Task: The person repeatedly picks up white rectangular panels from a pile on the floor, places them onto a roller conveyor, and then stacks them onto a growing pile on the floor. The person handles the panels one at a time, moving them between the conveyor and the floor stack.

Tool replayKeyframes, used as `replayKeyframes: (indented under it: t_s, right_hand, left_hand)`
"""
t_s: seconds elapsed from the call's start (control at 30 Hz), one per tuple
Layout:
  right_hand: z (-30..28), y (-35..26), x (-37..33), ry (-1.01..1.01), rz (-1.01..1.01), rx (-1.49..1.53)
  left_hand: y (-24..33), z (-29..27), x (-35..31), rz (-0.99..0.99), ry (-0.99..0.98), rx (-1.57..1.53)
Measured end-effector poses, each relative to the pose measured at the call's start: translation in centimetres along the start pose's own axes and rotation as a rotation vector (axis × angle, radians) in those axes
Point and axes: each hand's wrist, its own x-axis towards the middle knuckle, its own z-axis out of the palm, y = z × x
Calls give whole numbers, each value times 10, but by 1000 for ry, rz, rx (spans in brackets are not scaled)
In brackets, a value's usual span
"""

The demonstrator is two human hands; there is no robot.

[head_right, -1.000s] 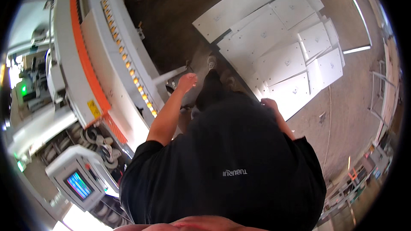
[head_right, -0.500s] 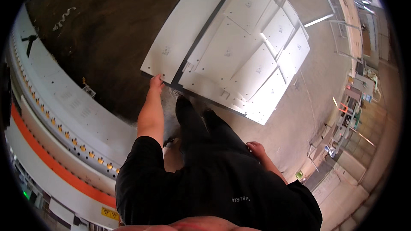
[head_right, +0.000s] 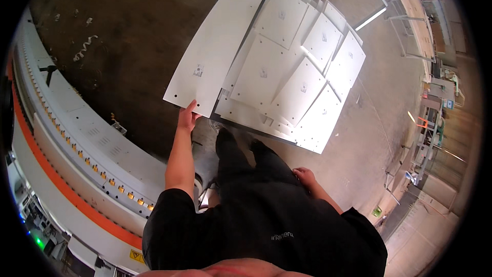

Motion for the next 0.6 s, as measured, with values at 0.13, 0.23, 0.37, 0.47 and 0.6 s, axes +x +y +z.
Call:
replayKeyframes:
  t_s: [0.13,0.23,0.37,0.47,0.6]
  right_hand:
    - [-10,0,58,-121,-222,-10]
    - [-24,-73,74,-153,-376,-129]
    - [-42,-152,80,-148,-583,-36]
    - [-47,-217,58,-323,-612,181]
    - [-23,-284,16,-719,-454,668]
  left_hand:
    - [25,87,-46,268,-73,-316]
    - [38,127,-69,379,-96,-390]
    - [44,193,-174,429,-52,-395]
    - [12,183,-253,402,24,-433]
    - [-63,154,-374,482,13,-372]
